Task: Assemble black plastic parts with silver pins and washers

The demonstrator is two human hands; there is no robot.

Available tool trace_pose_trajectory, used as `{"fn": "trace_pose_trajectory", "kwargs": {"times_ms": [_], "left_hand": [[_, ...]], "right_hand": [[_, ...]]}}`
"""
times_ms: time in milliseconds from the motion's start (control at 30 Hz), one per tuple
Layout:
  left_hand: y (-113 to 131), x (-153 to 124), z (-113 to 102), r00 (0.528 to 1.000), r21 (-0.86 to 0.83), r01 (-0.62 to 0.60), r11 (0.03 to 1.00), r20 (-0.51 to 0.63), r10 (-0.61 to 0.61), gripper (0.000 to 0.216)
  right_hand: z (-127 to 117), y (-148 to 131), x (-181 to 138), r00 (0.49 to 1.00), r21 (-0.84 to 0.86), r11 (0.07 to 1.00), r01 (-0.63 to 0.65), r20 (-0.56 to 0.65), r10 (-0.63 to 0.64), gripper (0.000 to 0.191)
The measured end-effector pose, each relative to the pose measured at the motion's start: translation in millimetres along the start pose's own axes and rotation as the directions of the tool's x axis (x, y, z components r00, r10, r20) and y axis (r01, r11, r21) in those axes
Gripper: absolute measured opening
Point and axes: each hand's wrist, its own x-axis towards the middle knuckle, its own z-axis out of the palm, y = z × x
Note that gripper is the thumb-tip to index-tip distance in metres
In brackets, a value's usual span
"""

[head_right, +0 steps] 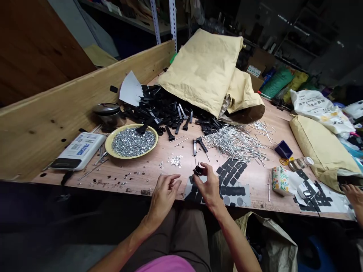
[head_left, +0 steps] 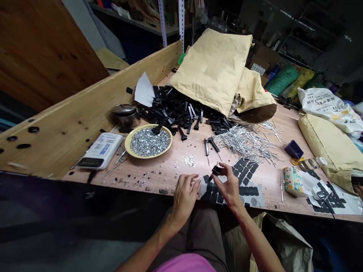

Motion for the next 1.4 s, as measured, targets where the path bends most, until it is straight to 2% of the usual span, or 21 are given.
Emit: {"fn": "trace_pose_trajectory", "kwargs": {"times_ms": [33, 67, 100, 167, 200, 267, 333, 433, 500, 567, 633, 667, 733, 833, 867, 1033, 1167, 1300, 1400], "left_hand": [[0, 2, -2, 0.998, -0.005, 0.038, 0.999, 0.057, -0.038, 0.008], [0, 4, -3, 0.98, -0.022, 0.133, 0.991, 0.152, -0.128, 0.014], [0, 7, -3, 0.933, -0.047, 0.264, 0.963, 0.264, -0.243, 0.023], [-1, 12, -1, 0.781, -0.115, 0.537, 0.835, 0.442, -0.441, 0.033], [-1, 15, 1, 0.718, -0.17, 0.64, 0.749, 0.478, -0.505, 0.033], [-1, 22, 4, 0.657, -0.289, 0.746, 0.6, 0.47, -0.59, 0.023], [0, 27, 3, 0.64, -0.356, 0.768, 0.532, 0.415, -0.647, 0.019], [4, 29, -3, 0.623, -0.356, 0.781, 0.514, 0.371, -0.689, 0.023], [9, 26, -7, 0.541, -0.313, 0.84, 0.444, 0.416, -0.731, 0.022], [13, 21, -10, 0.461, -0.283, 0.886, 0.367, 0.468, -0.754, 0.02], [15, 16, -11, 0.43, -0.262, 0.902, 0.343, 0.492, -0.757, 0.018], [15, 13, -11, 0.438, -0.251, 0.899, 0.36, 0.495, -0.75, 0.017], [14, 10, -12, 0.485, -0.229, 0.874, 0.429, 0.488, -0.726, 0.011], [12, 9, -15, 0.618, -0.251, 0.783, 0.57, 0.419, -0.665, 0.008], [11, 9, -16, 0.643, -0.247, 0.761, 0.599, 0.402, -0.652, 0.009], [11, 14, -19, 0.684, -0.203, 0.715, 0.669, 0.402, -0.609, 0.009], [8, 20, -20, 0.756, -0.181, 0.625, 0.759, 0.381, -0.532, 0.02], [3, 26, -20, 0.809, -0.131, 0.551, 0.824, 0.328, -0.488, 0.032], [3, 29, -19, 0.851, -0.11, 0.486, 0.867, 0.285, -0.441, 0.05]], "right_hand": [[1, 2, -1, 0.998, -0.016, 0.998, 0.06, -0.02, -0.06, 0.034], [2, 3, -3, 0.989, -0.028, 0.989, 0.145, -0.028, -0.146, 0.032], [4, 4, -6, 0.968, -0.029, 0.968, 0.248, -0.018, -0.249, 0.031], [11, 4, -14, 0.893, 0.003, 0.894, 0.448, 0.046, -0.447, 0.03], [15, 2, -19, 0.852, 0.02, 0.856, 0.517, 0.082, -0.517, 0.03], [22, -4, -28, 0.805, 0.024, 0.816, 0.577, 0.153, -0.574, 0.031], [22, -11, -33, 0.827, 0.007, 0.846, 0.534, 0.205, -0.524, 0.034], [13, -14, -32, 0.947, -0.006, 0.957, 0.29, 0.143, -0.286, 0.044], [6, -7, -26, 0.996, -0.001, 0.997, 0.077, 0.049, -0.077, 0.035], [3, 3, -21, 0.997, 0.014, 0.997, -0.072, -0.002, 0.072, 0.022], [7, 15, -15, 0.989, 0.028, 0.989, -0.144, 0.021, 0.143, 0.016], [11, 20, -12, 0.987, 0.027, 0.988, -0.153, 0.048, 0.152, 0.015], [22, 29, -4, 0.985, 0.003, 0.991, -0.132, 0.114, 0.131, 0.016], [44, 39, 16, 0.968, -0.091, 0.995, -0.05, 0.241, 0.07, 0.021], [52, 40, 25, 0.954, -0.143, 0.989, -0.019, 0.295, 0.061, 0.023], [86, 32, 62, 0.825, -0.449, 0.877, 0.171, 0.551, 0.121, 0.023], [97, 23, 76, 0.767, -0.555, 0.791, 0.256, 0.615, 0.183, 0.021], [99, 25, 78, 0.779, -0.493, 0.839, 0.23, 0.611, 0.145, 0.018], [93, 30, 71, 0.836, -0.338, 0.937, 0.093, 0.537, 0.11, 0.012]]}}
